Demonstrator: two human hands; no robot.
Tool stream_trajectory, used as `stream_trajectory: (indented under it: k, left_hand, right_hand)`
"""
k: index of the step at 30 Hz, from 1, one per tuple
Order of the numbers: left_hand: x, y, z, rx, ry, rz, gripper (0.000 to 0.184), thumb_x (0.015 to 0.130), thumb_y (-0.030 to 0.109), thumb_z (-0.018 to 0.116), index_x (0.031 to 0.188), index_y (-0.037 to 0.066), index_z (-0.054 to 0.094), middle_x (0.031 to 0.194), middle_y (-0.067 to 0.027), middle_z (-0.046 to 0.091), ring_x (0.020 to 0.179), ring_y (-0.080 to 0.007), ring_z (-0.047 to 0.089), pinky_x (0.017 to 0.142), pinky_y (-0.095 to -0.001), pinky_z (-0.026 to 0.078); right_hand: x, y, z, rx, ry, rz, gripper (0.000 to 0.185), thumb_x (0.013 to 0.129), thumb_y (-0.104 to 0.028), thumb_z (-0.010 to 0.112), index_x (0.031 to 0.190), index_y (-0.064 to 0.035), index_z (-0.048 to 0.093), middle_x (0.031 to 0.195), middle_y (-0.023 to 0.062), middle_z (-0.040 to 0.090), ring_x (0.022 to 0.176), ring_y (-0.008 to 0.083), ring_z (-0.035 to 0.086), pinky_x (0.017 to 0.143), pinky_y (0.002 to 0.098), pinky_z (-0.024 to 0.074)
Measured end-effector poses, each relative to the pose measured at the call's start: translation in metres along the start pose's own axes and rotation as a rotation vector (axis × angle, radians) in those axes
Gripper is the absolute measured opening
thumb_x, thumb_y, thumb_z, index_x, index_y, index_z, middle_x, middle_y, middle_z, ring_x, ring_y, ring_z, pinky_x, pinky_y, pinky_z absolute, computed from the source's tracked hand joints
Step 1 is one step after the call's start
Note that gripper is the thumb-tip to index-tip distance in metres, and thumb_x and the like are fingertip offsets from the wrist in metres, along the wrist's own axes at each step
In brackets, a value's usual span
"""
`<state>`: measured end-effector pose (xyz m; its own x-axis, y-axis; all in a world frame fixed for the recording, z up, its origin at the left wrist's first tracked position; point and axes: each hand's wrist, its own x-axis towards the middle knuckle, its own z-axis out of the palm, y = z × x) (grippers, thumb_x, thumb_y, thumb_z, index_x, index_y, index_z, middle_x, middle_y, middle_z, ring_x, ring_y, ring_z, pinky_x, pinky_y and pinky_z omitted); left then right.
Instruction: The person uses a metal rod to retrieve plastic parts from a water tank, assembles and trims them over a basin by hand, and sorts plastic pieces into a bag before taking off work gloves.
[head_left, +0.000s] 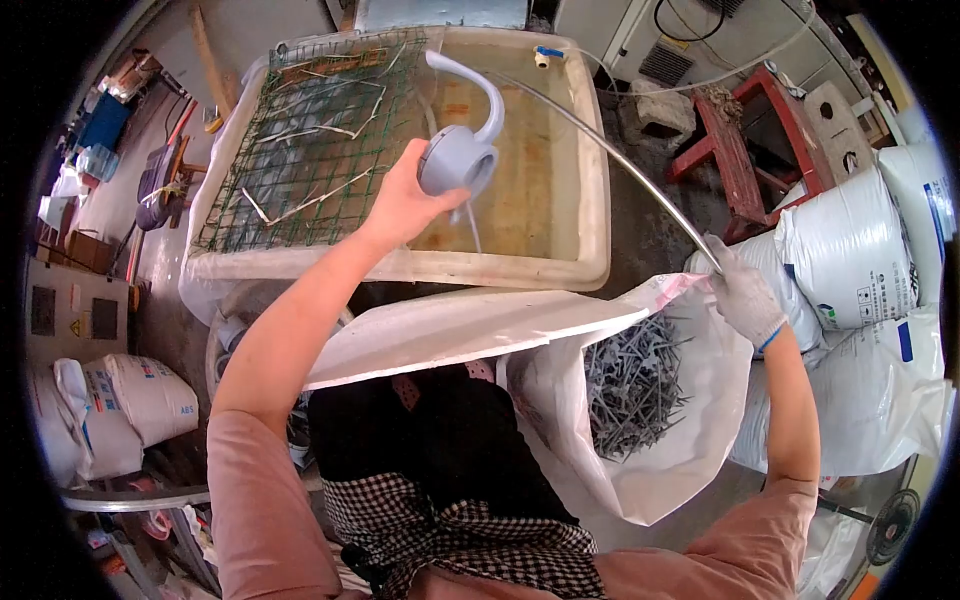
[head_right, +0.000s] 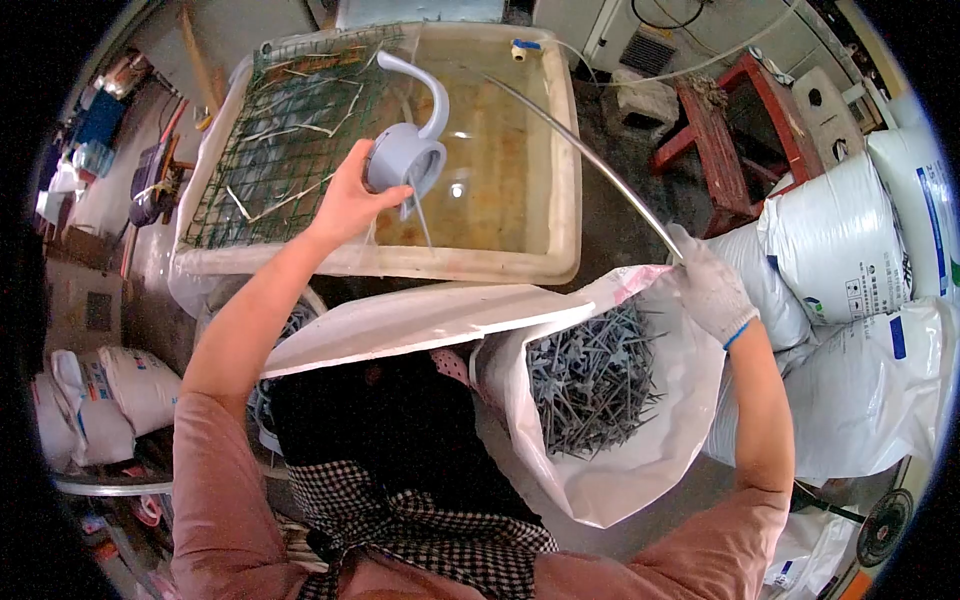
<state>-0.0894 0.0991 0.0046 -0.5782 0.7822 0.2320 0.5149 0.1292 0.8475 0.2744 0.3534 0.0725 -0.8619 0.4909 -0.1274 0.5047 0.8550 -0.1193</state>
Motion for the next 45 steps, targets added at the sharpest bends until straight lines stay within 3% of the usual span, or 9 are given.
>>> stream_trajectory:
  k: [4, 9, 16, 27, 33, 35, 38, 42, 45]
  left_hand:
    - [-0.003, 0.005, 0.000, 0.103, -0.040, -0.115, 0.042, 0.072, 0.016, 0.080, 0.100, 0.002, 0.053, 0.093, -0.0122, 0.060, 0.091, -0.0266, 0.062, 0.072, -0.0387, 0.050]
    - [-0.009, -0.007, 0.001, 0.694, 0.150, 0.633, 0.034, 0.062, 0.017, 0.078, 0.086, 0.008, 0.055, 0.084, -0.0063, 0.052, 0.083, -0.0268, 0.056, 0.071, -0.0386, 0.046]
    - [-0.018, 0.002, 0.007, 0.905, 0.082, 0.797, 0.022, 0.066, 0.013, 0.070, 0.083, 0.010, 0.056, 0.084, -0.0050, 0.051, 0.082, -0.0220, 0.055, 0.069, -0.0348, 0.044]
    - [0.000, 0.011, 0.012, 0.205, 0.057, -0.126, 0.044, 0.062, 0.027, 0.087, 0.084, -0.001, 0.061, 0.082, -0.0141, 0.063, 0.074, -0.0275, 0.062, 0.068, -0.0378, 0.047]
    - [0.022, -0.028, 0.028, 0.155, -0.056, -0.315, 0.051, 0.065, 0.035, 0.085, 0.090, -0.003, 0.062, 0.096, -0.0160, 0.066, 0.085, -0.0247, 0.065, 0.076, -0.0340, 0.050]
    - [0.032, -0.086, 0.048, 0.109, -0.039, -0.234, 0.058, 0.065, 0.038, 0.085, 0.098, -0.003, 0.061, 0.101, -0.0170, 0.065, 0.091, -0.0258, 0.064, 0.081, -0.0346, 0.050]
    - [0.046, -0.119, 0.049, 0.242, 0.064, -0.157, 0.069, 0.067, 0.041, 0.083, 0.114, -0.003, 0.057, 0.112, -0.0186, 0.063, 0.103, -0.0283, 0.062, 0.089, -0.0362, 0.048]
    - [0.053, -0.085, 0.007, 0.409, 0.075, -0.207, 0.066, 0.073, 0.039, 0.080, 0.122, 0.000, 0.057, 0.114, -0.0206, 0.062, 0.112, -0.0337, 0.058, 0.095, -0.0399, 0.046]
    - [0.040, -0.053, -0.032, 0.239, 0.059, -0.228, 0.048, 0.080, 0.032, 0.076, 0.112, -0.001, 0.062, 0.105, -0.0149, 0.065, 0.104, -0.0254, 0.061, 0.090, -0.0366, 0.049]
  right_hand:
    - [-0.021, 0.021, -0.002, 0.120, -0.038, 0.147, 0.053, 0.088, -0.008, 0.054, 0.139, -0.0048, 0.039, 0.125, 0.0262, 0.054, 0.111, 0.0429, 0.054, 0.091, 0.0473, 0.0452]
    - [-0.037, 0.021, 0.003, 0.212, 0.016, 0.240, 0.051, 0.089, -0.007, 0.054, 0.138, -0.0043, 0.041, 0.126, 0.0254, 0.054, 0.110, 0.0430, 0.055, 0.091, 0.0465, 0.0461]
    - [-0.044, 0.031, 0.025, 0.164, 0.197, 0.067, 0.050, 0.090, -0.009, 0.053, 0.138, -0.0052, 0.042, 0.119, 0.0264, 0.057, 0.105, 0.0435, 0.056, 0.087, 0.0465, 0.0469]
    - [-0.049, 0.026, 0.034, 0.209, 0.195, 0.060, 0.053, 0.089, -0.011, 0.056, 0.140, -0.0095, 0.042, 0.108, 0.0275, 0.061, 0.097, 0.0441, 0.059, 0.081, 0.0481, 0.0487]
    - [-0.058, 0.025, 0.026, 0.181, 0.152, 0.136, 0.042, 0.090, -0.011, 0.056, 0.131, -0.0078, 0.048, 0.095, 0.0231, 0.064, 0.083, 0.0406, 0.064, 0.072, 0.0453, 0.0504]
    - [-0.062, 0.011, 0.007, 0.469, -0.059, 0.534, 0.036, 0.090, -0.008, 0.054, 0.125, -0.0058, 0.050, 0.080, 0.0160, 0.061, 0.068, 0.0294, 0.063, 0.064, 0.0395, 0.0493]
    - [-0.077, 0.021, -0.003, 0.511, -0.025, 0.527, 0.034, 0.090, -0.005, 0.053, 0.124, -0.0045, 0.049, 0.072, 0.0105, 0.054, 0.064, 0.0198, 0.058, 0.061, 0.0353, 0.0469]
    - [-0.118, 0.067, 0.001, 0.255, 0.133, 0.129, 0.043, 0.090, 0.000, 0.050, 0.133, 0.0010, 0.048, 0.106, 0.0162, 0.065, 0.095, 0.0222, 0.064, 0.084, 0.0315, 0.0484]
    - [-0.145, 0.076, -0.024, 0.310, 0.004, 0.291, 0.046, 0.086, -0.001, 0.055, 0.132, 0.0016, 0.050, 0.116, 0.0221, 0.063, 0.112, 0.0255, 0.060, 0.095, 0.0329, 0.0442]
